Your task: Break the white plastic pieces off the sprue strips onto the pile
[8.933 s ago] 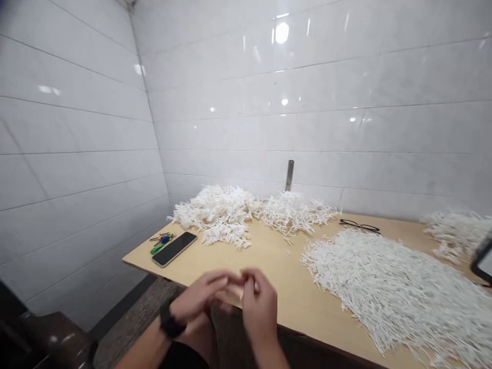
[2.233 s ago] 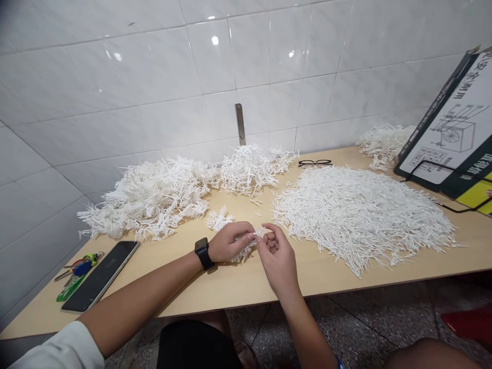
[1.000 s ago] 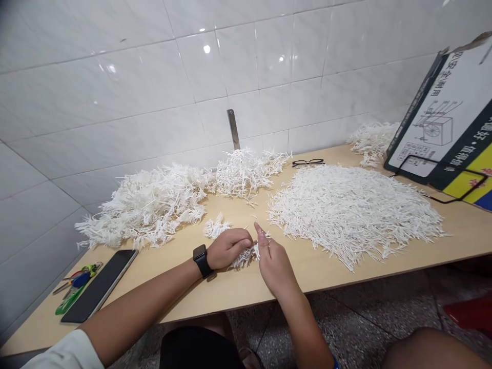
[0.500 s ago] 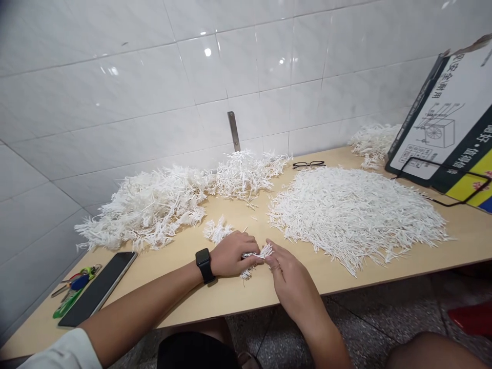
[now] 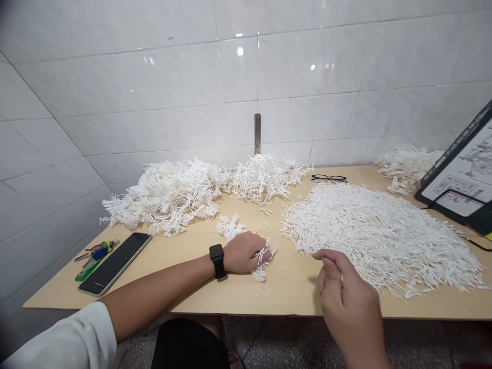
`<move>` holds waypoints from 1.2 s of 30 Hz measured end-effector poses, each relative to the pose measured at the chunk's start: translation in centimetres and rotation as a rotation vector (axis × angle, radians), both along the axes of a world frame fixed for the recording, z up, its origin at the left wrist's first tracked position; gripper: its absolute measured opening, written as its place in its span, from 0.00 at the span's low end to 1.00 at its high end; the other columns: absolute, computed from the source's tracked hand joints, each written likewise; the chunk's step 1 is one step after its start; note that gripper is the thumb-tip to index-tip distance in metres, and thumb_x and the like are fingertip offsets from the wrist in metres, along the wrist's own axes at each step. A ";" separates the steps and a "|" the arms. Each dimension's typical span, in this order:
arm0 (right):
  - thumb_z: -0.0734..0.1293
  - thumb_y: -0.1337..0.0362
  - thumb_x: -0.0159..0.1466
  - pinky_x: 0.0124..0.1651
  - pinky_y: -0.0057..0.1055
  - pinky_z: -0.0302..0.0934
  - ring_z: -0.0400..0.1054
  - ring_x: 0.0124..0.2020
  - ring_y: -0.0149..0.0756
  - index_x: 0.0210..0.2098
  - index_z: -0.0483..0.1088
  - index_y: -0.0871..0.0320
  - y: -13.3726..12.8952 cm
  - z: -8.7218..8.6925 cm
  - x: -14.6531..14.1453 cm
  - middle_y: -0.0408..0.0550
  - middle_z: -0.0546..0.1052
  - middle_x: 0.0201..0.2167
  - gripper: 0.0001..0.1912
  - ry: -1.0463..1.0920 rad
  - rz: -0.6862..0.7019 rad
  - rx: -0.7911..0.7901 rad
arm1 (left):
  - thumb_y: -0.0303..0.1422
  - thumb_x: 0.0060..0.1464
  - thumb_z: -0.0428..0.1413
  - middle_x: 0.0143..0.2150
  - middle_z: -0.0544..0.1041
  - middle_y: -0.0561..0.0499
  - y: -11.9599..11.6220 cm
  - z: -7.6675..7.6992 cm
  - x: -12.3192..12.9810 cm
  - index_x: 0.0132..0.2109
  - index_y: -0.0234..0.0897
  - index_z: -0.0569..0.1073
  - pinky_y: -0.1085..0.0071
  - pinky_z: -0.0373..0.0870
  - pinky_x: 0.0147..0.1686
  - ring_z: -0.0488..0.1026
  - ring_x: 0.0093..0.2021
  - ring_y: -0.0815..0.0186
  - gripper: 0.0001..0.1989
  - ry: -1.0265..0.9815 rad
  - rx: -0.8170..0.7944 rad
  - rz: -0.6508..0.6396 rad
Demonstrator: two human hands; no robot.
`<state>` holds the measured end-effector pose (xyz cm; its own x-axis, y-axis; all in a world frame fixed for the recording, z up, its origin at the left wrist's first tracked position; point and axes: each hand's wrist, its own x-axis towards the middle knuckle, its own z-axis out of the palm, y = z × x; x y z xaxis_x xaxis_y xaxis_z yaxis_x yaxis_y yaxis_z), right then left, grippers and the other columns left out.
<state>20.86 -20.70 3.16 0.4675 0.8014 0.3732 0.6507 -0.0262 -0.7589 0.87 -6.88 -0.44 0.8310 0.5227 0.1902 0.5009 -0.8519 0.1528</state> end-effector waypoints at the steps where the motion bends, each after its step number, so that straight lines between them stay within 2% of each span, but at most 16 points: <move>1: 0.57 0.56 0.62 0.23 0.31 0.56 0.62 0.17 0.34 0.32 0.71 0.53 1.2 -0.3 0.6 0.43 0.70 0.18 0.13 -0.045 0.026 -0.033 | 0.43 0.64 0.41 0.28 0.74 0.50 -0.1 0.0 -0.1 0.31 0.37 0.69 0.69 0.58 0.32 0.68 0.29 0.66 0.21 -0.012 -0.011 -0.001; 4: 0.57 0.63 0.59 0.28 0.33 0.60 0.67 0.23 0.37 0.31 0.71 0.54 5.2 -1.6 2.1 0.46 0.74 0.23 0.11 -0.179 0.038 -0.032 | 0.43 0.65 0.40 0.29 0.74 0.50 -0.2 0.2 -0.6 0.32 0.37 0.70 0.70 0.59 0.32 0.69 0.31 0.66 0.21 -0.043 -0.048 -0.011; 6: 0.55 0.66 0.59 0.37 0.37 0.64 0.71 0.33 0.42 0.39 0.73 0.57 7.2 -2.3 2.5 0.52 0.76 0.32 0.16 -0.250 0.068 0.011 | 0.43 0.65 0.40 0.29 0.74 0.50 -0.3 0.3 -0.7 0.31 0.37 0.70 0.70 0.58 0.31 0.68 0.30 0.66 0.22 -0.051 -0.058 -0.008; 7: 0.55 0.68 0.59 0.43 0.40 0.64 0.71 0.40 0.45 0.46 0.72 0.59 7.9 -2.5 2.4 0.55 0.76 0.39 0.20 -0.271 0.077 0.032 | 0.43 0.65 0.40 0.29 0.74 0.50 -0.3 0.4 -0.8 0.31 0.37 0.70 0.70 0.58 0.31 0.68 0.30 0.66 0.22 -0.051 -0.059 -0.005; 10: 0.56 0.66 0.62 0.59 0.51 0.55 0.59 0.60 0.51 0.65 0.55 0.60 8.2 -2.8 0.8 0.59 0.65 0.60 0.31 -0.250 0.105 0.100 | 0.44 0.64 0.40 0.28 0.73 0.49 -0.2 0.4 -0.8 0.30 0.37 0.70 0.70 0.58 0.30 0.68 0.29 0.66 0.22 -0.051 -0.070 -0.002; 12: 0.58 0.61 0.64 0.64 0.53 0.49 0.52 0.65 0.50 0.68 0.50 0.56 7.6 -3.0 -1.0 0.55 0.59 0.65 0.33 -0.148 0.181 0.118 | 0.43 0.64 0.41 0.28 0.74 0.49 -0.2 0.4 -0.7 0.31 0.37 0.71 0.70 0.59 0.30 0.68 0.29 0.66 0.22 -0.069 -0.074 -0.006; 15: 0.61 0.52 0.64 0.65 0.52 0.49 0.53 0.65 0.48 0.66 0.55 0.53 6.6 -3.7 -3.9 0.52 0.61 0.65 0.32 -0.009 0.346 0.051 | 0.36 0.61 0.47 0.30 0.75 0.50 -0.3 0.1 -0.6 0.31 0.37 0.72 0.70 0.60 0.31 0.69 0.31 0.66 0.14 -0.089 -0.050 -0.014; 17: 0.63 0.49 0.62 0.65 0.53 0.49 0.53 0.65 0.49 0.65 0.56 0.55 6.3 -4.4 -5.3 0.54 0.61 0.64 0.35 0.010 0.381 0.004 | 0.31 0.56 0.50 0.31 0.76 0.51 -0.4 -0.1 -0.5 0.30 0.38 0.72 0.69 0.61 0.32 0.70 0.31 0.66 0.08 -0.080 -0.025 -0.025; 19: 0.62 0.49 0.63 0.65 0.52 0.49 0.54 0.64 0.50 0.63 0.60 0.58 6.3 -5.0 -6.3 0.56 0.63 0.63 0.33 0.024 0.380 -0.021 | 0.29 0.53 0.51 0.32 0.76 0.52 -0.5 -0.1 -0.5 0.31 0.38 0.72 0.69 0.61 0.33 0.70 0.32 0.65 0.06 -0.074 -0.002 -0.028; 23: 0.55 0.50 0.68 0.65 0.48 0.51 0.59 0.62 0.46 0.57 0.68 0.60 6.5 -5.7 -6.5 0.56 0.68 0.59 0.27 0.125 0.364 -0.044 | 0.29 0.55 0.49 0.33 0.76 0.51 -0.5 0.0 -0.5 0.31 0.38 0.73 0.68 0.61 0.34 0.71 0.33 0.65 0.08 -0.055 0.028 -0.078; 28: 0.53 0.48 0.68 0.63 0.45 0.54 0.63 0.59 0.45 0.55 0.70 0.59 6.2 -5.5 -6.0 0.55 0.71 0.57 0.28 0.267 0.316 -0.058 | 0.29 0.58 0.47 0.29 0.75 0.52 -0.4 0.0 -0.6 0.27 0.37 0.70 0.68 0.60 0.33 0.69 0.31 0.67 0.13 -0.043 0.025 -0.102; 33: 0.54 0.48 0.67 0.60 0.45 0.56 0.66 0.57 0.46 0.55 0.70 0.59 5.7 -5.2 -6.0 0.56 0.72 0.55 0.28 0.267 0.234 -0.002 | 0.31 0.60 0.45 0.29 0.75 0.53 -0.2 0.0 -0.4 0.27 0.37 0.69 0.70 0.59 0.34 0.68 0.30 0.68 0.15 -0.062 -0.023 -0.138; 36: 0.54 0.46 0.66 0.53 0.43 0.62 0.70 0.50 0.47 0.51 0.73 0.60 5.3 -5.0 -6.0 0.57 0.77 0.48 0.29 0.286 0.199 -0.018 | 0.32 0.61 0.44 0.29 0.75 0.52 -0.2 0.1 -0.3 0.26 0.36 0.69 0.71 0.59 0.33 0.68 0.30 0.68 0.16 -0.061 -0.055 -0.156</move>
